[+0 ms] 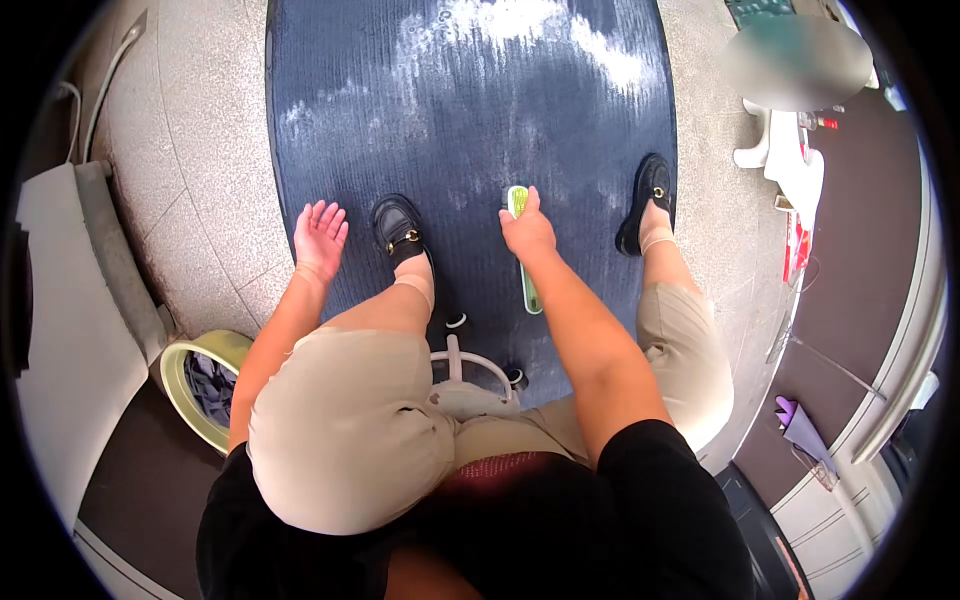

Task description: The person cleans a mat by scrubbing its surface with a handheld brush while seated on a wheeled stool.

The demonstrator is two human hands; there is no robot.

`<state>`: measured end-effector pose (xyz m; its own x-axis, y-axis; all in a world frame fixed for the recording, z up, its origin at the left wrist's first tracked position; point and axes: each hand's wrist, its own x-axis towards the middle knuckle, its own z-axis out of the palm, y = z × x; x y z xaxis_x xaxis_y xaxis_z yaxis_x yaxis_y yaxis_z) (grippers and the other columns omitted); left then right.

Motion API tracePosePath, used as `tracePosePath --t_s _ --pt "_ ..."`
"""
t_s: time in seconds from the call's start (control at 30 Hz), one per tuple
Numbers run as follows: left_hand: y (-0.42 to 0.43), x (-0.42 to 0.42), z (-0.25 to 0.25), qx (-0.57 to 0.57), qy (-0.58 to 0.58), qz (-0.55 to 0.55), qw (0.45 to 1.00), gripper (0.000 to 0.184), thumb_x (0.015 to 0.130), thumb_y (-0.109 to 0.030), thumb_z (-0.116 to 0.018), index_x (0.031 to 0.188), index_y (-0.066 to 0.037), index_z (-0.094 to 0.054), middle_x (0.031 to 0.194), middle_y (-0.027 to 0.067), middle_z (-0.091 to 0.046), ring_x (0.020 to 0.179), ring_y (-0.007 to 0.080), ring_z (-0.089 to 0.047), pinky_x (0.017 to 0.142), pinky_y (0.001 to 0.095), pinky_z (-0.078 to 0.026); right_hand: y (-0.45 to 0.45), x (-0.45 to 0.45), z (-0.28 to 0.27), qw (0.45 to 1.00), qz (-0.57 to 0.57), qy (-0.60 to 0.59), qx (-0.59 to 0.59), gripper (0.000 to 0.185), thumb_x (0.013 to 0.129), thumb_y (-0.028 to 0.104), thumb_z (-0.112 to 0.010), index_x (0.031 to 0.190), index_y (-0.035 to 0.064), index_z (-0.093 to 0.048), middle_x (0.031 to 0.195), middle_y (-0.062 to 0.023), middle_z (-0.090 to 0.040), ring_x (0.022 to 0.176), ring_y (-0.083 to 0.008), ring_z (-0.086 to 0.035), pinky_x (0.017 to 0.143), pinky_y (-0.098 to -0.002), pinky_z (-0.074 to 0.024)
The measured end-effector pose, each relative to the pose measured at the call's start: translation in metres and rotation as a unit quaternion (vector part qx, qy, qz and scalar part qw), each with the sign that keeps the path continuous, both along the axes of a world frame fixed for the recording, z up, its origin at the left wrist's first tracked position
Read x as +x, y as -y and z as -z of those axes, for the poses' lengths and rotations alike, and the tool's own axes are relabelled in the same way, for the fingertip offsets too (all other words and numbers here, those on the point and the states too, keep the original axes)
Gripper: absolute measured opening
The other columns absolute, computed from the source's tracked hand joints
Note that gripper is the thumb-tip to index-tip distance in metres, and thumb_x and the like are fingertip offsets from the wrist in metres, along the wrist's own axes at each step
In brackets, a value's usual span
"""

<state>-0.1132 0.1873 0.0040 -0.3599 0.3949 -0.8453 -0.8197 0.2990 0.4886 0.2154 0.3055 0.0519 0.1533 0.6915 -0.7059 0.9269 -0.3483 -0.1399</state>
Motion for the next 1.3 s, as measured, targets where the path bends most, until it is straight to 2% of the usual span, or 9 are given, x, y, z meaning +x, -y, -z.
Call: tracePosePath --t_s 0.13,0.27,0.37,0.57,0.6,0.63,0.77,0.9,1.3 --pt "0.063 -0.005 -0.011 -0.044 -0.022 0.038 0.998 0.045 0.089 -0.039 -0.056 0.124 -0.011 -0.049 0.112 0.0052 -0.058 0.096 0.0182 -0.056 0.081 0.0322 -0.044 0.067 -0.007 -0.026 0.996 0.046 -0.063 0.033 0.082 0.084 0.039 -0.06 0.146 0.0104 -0.016 0.117 -0.0244 -0.059 0.109 -0.0395 -0.057 0.094 -0.0433 -0.0442" --pt "0.174 0.005 0.069 0.005 -0.193 0.035 0.981 0.036 0.09 -0.027 -0.056 0.113 0.0 -0.054 0.106 0.0098 -0.059 0.096 0.0207 -0.058 0.083 0.0358 -0.049 0.127 -0.007 -0.03 0.993 0.093 -0.054 0.053 0.079 0.082 0.038 -0.061 0.144 0.0088 -0.021 0.115 -0.0259 -0.059 0.108 -0.0403 -0.057 0.092 -0.0441 -0.0447" --pt "0.239 0.015 0.075 -0.006 -0.196 0.041 0.98 0.035 0.09 -0.026 -0.056 0.114 0.0 -0.054 0.106 0.0094 -0.058 0.095 0.0204 -0.058 0.082 0.0355 -0.049 0.145 0.012 0.0 0.976 0.13 -0.043 0.171 0.074 0.079 0.032 -0.062 0.14 0.01 -0.027 0.079 -0.0145 -0.065 0.05 -0.0234 -0.063 0.054 -0.0353 -0.0523" --pt "0.327 -0.018 0.085 -0.001 -0.109 0.1 0.989 0.034 0.091 -0.025 -0.056 0.114 -0.001 -0.053 0.104 0.0086 -0.058 0.093 0.0198 -0.058 0.081 0.0349 -0.05 0.085 -0.02 -0.052 0.949 0.162 -0.102 0.25 0.067 0.076 0.03 -0.061 0.131 0.0061 -0.031 0.075 -0.0126 -0.063 0.048 -0.0208 -0.06 0.05 -0.0334 -0.0507" --pt "0.336 -0.024 0.087 -0.005 -0.105 0.103 0.989 0.034 0.091 -0.025 -0.056 0.114 -0.001 -0.053 0.104 0.0085 -0.058 0.093 0.0197 -0.058 0.081 0.0348 -0.05 0.08 -0.034 -0.084 0.959 0.166 -0.135 0.185 0.077 0.076 0.035 -0.06 0.138 0.006 -0.026 0.104 -0.0222 -0.064 0.093 -0.0367 -0.064 0.085 -0.0408 -0.0487" --pt "0.342 -0.024 0.082 -0.019 -0.096 0.11 0.989 0.033 0.091 -0.025 -0.056 0.115 -0.002 -0.052 0.104 0.008 -0.058 0.093 0.0195 -0.058 0.081 0.0346 -0.049 0.08 -0.047 -0.114 0.956 0.167 -0.167 0.175 0.079 0.077 0.034 -0.059 0.141 0.0069 -0.021 0.097 -0.0209 -0.065 0.083 -0.0341 -0.065 0.078 -0.0392 -0.0507" --pt "0.333 -0.031 0.061 -0.081 -0.089 0.087 0.989 0.032 0.091 -0.026 -0.055 0.116 -0.004 -0.052 0.103 0.0061 -0.059 0.092 0.0184 -0.057 0.081 0.0338 -0.049 0.076 -0.073 -0.128 0.963 0.118 -0.208 0.126 0.082 0.079 0.032 -0.055 0.146 0.0107 -0.012 0.075 -0.0129 -0.066 0.057 -0.0235 -0.065 0.064 -0.0351 -0.0533" --pt "0.304 -0.052 0.055 -0.129 -0.1 0.033 0.986 0.032 0.092 -0.026 -0.055 0.117 -0.007 -0.052 0.102 0.0042 -0.059 0.092 0.0173 -0.057 0.081 0.033 -0.048 0.073 -0.086 -0.083 0.98 0.085 -0.176 0.043 0.081 0.084 0.037 -0.057 0.146 0.013 -0.011 0.12 -0.0246 -0.057 0.111 -0.0385 -0.056 0.095 -0.0432 -0.0433" --pt "0.009 -0.136 -0.036 0.067 -0.178 -0.021 0.982 0.033 0.093 -0.025 -0.054 0.12 -0.008 -0.05 0.104 0.0037 -0.058 0.09 0.0143 -0.056 0.079 0.0287 -0.046 0.118 -0.086 0.023 0.995 -0.099 -0.017 -0.003 0.074 0.087 0.034 -0.059 0.144 0.0091 -0.019 0.102 -0.0255 -0.058 0.089 -0.0415 -0.062 0.078 -0.0468 -0.0505"
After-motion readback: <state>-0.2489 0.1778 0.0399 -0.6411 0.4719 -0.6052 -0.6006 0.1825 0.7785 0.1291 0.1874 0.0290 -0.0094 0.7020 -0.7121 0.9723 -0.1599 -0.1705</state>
